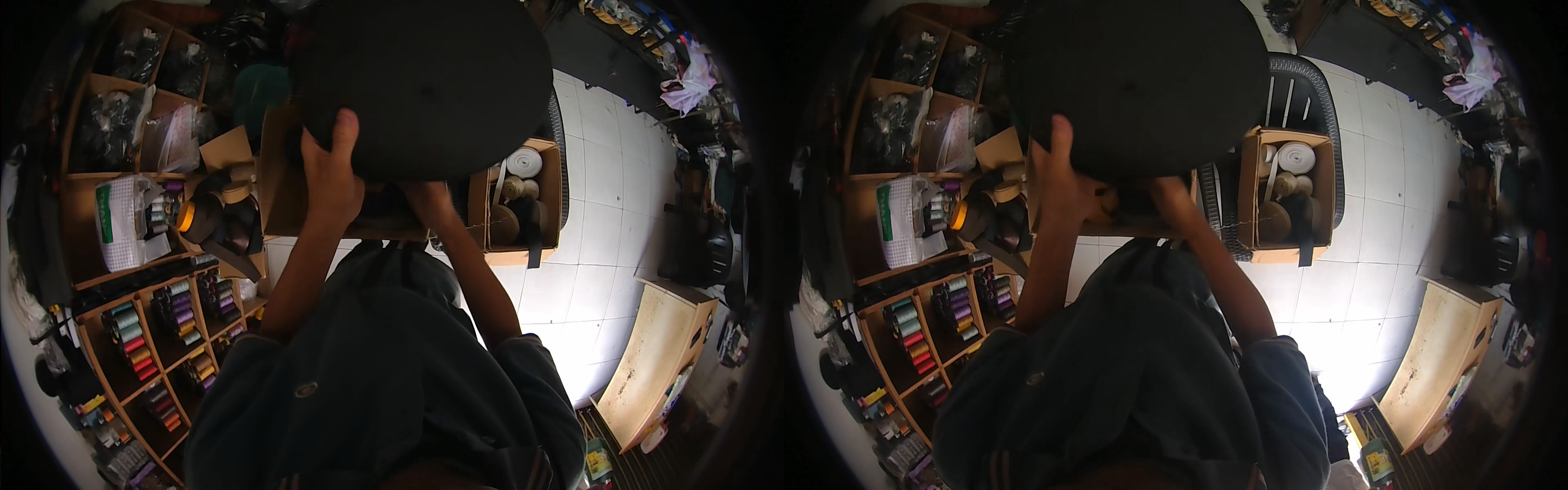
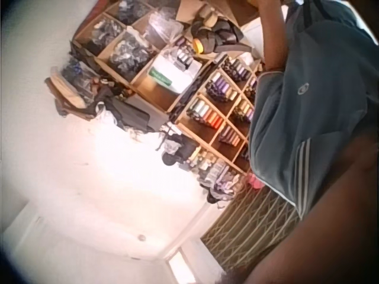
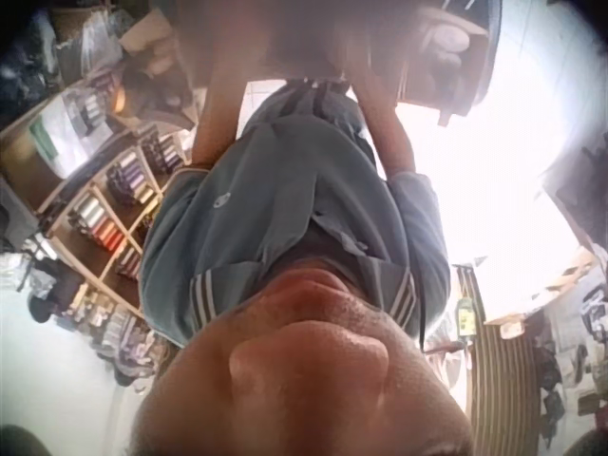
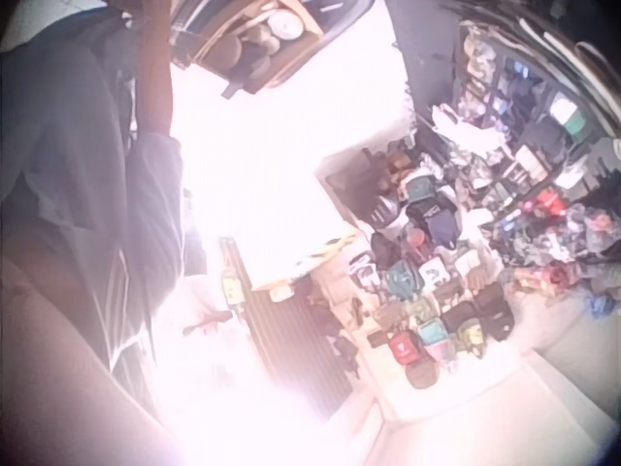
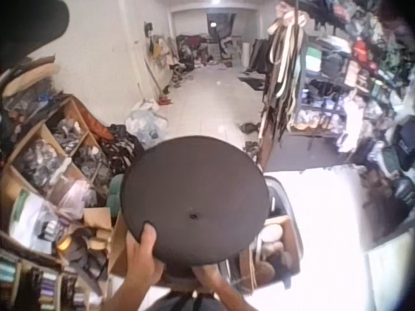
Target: The person organizes various textile goods, including rolls of fabric and round pads, by taking them from cardboard boxes and placing them onto metal storage shelves.
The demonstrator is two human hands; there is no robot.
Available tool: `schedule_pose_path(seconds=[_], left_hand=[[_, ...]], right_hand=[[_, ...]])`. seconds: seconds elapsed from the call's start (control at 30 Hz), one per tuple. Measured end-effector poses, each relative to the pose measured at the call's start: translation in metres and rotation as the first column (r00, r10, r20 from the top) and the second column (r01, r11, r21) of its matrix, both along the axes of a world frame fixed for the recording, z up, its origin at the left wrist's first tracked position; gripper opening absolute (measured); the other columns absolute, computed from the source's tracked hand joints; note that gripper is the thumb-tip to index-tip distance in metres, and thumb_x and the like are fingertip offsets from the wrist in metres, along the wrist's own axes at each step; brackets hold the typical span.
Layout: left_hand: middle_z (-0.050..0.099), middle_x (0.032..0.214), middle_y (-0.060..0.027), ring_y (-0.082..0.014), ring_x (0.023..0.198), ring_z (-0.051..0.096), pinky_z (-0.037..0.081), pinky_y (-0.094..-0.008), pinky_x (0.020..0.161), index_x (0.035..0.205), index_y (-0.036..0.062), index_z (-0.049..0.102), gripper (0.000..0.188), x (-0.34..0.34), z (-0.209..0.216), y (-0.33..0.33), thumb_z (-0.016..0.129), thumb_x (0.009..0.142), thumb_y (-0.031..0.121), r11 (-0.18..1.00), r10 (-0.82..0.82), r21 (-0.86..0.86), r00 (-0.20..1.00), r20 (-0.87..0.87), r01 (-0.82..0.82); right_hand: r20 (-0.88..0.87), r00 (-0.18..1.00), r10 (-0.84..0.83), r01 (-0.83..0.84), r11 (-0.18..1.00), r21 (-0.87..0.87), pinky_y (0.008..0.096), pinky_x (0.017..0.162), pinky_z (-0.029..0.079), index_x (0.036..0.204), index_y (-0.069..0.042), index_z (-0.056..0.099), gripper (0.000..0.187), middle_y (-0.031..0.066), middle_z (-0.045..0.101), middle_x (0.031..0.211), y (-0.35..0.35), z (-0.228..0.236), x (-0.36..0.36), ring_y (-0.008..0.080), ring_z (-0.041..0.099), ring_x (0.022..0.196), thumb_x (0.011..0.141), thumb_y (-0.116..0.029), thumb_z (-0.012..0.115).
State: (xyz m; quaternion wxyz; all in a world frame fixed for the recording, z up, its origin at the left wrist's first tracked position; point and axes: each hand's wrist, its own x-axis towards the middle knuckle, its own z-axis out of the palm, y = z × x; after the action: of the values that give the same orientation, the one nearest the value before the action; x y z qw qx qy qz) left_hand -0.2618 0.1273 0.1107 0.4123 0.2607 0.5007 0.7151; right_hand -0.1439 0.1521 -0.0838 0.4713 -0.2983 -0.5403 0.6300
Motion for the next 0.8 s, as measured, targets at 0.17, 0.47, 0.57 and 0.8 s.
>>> schedule_pose_path(seconds=[0.17, 0.47, 0.57, 0.8], left_hand=[[0.045, 0.129, -0.0148, -0.0256, 0.117, 0.048, 0.042, -0.0354, 0.097, 0.135, 0.0009, 0.035, 0.065, -0.035, 0.022, -0.005, 0.067, 0.086, 0.028, 0.978, 0.209, 0.054, 0.947, -0.244, -0.202], [0.05, 0.122, -0.0158, -0.026, 0.11, 0.054, 0.051, -0.0347, 0.088, 0.131, -0.0028, 0.039, 0.064, -0.079, 0.013, -0.045, 0.072, 0.081, 0.019, 0.958, 0.279, -0.053, 0.958, -0.072, -0.283], [0.049, 0.122, -0.0169, -0.0268, 0.11, 0.054, 0.05, -0.0354, 0.089, 0.131, -0.004, 0.037, 0.067, -0.097, -0.009, -0.068, 0.073, 0.08, 0.02, 0.965, 0.209, -0.128, 0.966, -0.154, -0.229], [0.048, 0.127, -0.0166, -0.0271, 0.115, 0.052, 0.045, -0.0363, 0.096, 0.134, -0.0013, 0.036, 0.062, -0.109, -0.034, -0.097, 0.06, 0.089, 0.034, 0.968, 0.048, -0.228, 0.969, -0.244, -0.105]], right_hand=[[0.24, 0.97, 0.038, -0.125, 0.925, 0.358, 0.0333, 0.071, 0.051, 0.105, -0.002, 0.06, 0.029, 0.0122, 0.065, 0.091, 0.002, 0.125, -0.001, 0.0263, 0.065, 0.081, 0.077, -0.002, 0.069], [0.37, 0.882, -0.292, -0.107, 0.64, 0.761, 0.0348, 0.073, 0.044, 0.077, -0.004, 0.065, 0.018, 0.0047, 0.062, 0.075, 0.05, 0.164, 0.049, 0.0232, 0.058, 0.073, 0.066, -0.011, 0.076], [0.38, 0.893, -0.24, -0.152, 0.635, 0.758, 0.0375, 0.086, 0.037, 0.077, -0.004, 0.063, 0.024, 0.0034, 0.059, 0.073, 0.06, 0.165, 0.054, 0.0231, 0.053, 0.08, 0.061, -0.013, 0.078], [0.476, 0.87, -0.125, -0.291, 0.65, 0.702, 0.0366, 0.084, 0.037, 0.075, -0.007, 0.061, 0.03, 0.0026, 0.056, 0.077, 0.068, 0.177, 0.049, 0.0237, 0.051, 0.088, 0.054, -0.014, 0.081]])
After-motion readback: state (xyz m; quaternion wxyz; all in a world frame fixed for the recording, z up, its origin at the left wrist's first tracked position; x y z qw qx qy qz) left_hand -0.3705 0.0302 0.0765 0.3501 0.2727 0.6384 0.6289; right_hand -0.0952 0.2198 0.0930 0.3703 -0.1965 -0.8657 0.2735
